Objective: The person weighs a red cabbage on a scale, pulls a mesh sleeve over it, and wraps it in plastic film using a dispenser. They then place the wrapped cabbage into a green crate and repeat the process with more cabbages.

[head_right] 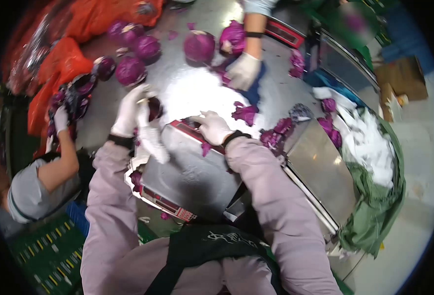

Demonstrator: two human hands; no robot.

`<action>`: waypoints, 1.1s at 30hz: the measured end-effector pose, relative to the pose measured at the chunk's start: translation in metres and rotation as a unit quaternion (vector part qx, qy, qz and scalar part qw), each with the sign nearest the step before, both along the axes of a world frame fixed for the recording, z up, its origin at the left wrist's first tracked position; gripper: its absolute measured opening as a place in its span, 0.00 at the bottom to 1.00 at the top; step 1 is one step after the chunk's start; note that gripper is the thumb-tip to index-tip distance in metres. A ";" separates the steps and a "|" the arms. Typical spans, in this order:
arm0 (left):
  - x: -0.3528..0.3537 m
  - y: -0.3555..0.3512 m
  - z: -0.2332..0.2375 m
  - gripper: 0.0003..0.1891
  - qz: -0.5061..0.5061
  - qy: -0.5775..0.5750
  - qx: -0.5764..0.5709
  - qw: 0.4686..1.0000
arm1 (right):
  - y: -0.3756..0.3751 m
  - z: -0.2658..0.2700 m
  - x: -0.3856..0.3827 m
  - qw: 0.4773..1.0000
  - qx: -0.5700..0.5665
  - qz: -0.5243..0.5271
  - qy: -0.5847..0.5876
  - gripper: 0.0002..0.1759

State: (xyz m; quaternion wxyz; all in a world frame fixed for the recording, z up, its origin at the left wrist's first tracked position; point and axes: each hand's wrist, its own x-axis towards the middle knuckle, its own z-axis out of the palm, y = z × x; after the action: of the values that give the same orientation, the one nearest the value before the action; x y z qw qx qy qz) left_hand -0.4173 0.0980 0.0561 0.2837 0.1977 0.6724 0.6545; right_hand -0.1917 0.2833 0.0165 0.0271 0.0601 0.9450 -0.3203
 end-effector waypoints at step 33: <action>0.253 -0.269 0.046 0.29 -0.007 -0.239 -0.217 0.946 | -0.031 -0.045 0.055 0.666 0.014 -0.681 -0.303 0.49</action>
State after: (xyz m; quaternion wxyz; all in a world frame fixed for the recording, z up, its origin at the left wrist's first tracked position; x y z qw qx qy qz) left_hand -0.1646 -0.1714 0.1016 0.4767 -0.0266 0.7091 0.5189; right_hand -0.1364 0.2522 -0.0285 0.0857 0.7815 0.5848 -0.1998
